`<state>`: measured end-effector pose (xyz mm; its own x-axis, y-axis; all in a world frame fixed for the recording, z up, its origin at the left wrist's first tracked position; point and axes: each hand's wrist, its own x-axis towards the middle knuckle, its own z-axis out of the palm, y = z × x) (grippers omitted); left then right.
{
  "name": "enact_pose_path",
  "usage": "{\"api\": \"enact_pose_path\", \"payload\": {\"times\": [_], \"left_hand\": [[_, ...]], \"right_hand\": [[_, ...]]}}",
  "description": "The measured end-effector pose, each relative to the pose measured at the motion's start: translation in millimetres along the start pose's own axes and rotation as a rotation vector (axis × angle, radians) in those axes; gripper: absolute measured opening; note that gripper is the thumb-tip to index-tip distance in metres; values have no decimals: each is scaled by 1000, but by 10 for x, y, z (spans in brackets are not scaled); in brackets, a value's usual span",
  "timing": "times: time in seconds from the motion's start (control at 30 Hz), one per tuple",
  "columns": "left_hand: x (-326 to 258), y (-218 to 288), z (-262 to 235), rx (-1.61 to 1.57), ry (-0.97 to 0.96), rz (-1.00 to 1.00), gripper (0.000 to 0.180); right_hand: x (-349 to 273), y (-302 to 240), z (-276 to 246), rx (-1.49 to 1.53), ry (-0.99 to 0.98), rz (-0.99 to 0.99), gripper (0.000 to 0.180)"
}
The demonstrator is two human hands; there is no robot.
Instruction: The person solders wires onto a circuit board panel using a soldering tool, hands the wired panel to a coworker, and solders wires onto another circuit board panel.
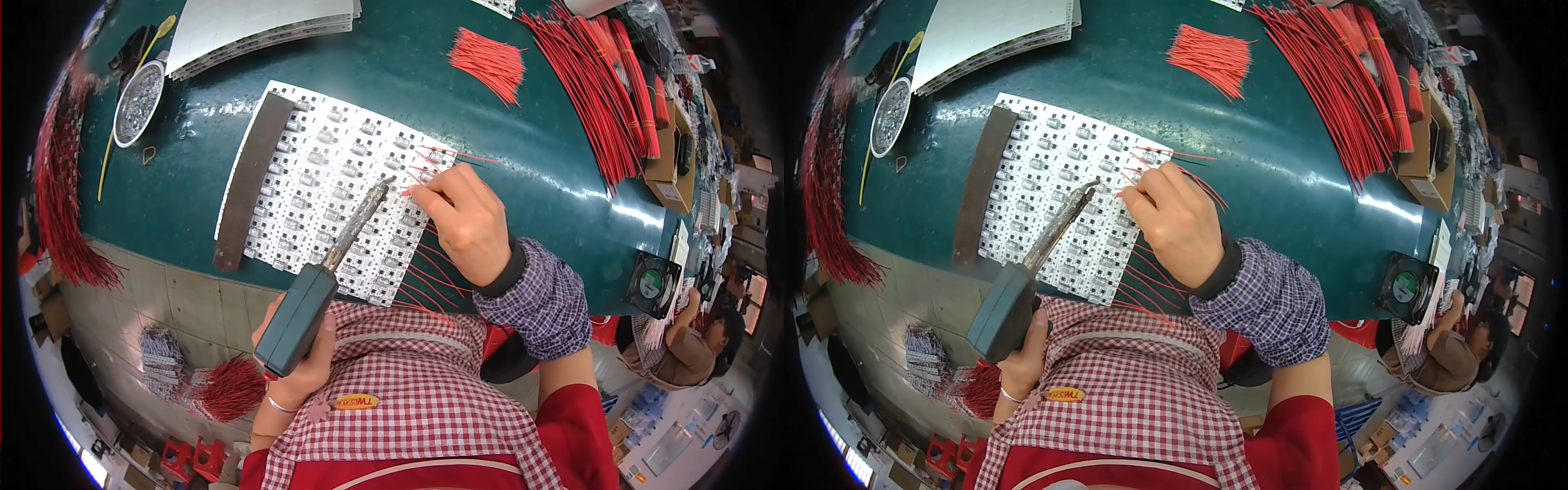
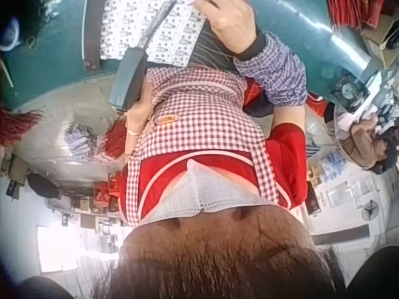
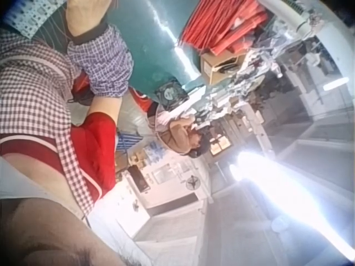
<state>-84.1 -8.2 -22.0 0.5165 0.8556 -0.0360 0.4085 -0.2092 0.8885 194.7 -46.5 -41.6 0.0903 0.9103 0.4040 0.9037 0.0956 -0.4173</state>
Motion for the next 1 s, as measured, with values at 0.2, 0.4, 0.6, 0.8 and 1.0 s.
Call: {"api": "enact_pose_path", "payload": {"times": [0.2,0.4,0.6,0.8,1.0], "left_hand": [[-51,-61,-34,16,-10,14,24],[-5,-61,25,-30,-25,22,23],[82,27,46,-16,-51,33,20],[105,39,71,-43,-47,18,17],[82,-54,69,-53,-51,22,16]], "right_hand": [[-89,-148,35,-23,109,-8,29],[-158,-171,113,15,118,47,33],[-155,-185,128,3,103,61,33],[-161,-198,111,-19,52,58,29],[-130,-221,108,-36,34,51,28]]}}
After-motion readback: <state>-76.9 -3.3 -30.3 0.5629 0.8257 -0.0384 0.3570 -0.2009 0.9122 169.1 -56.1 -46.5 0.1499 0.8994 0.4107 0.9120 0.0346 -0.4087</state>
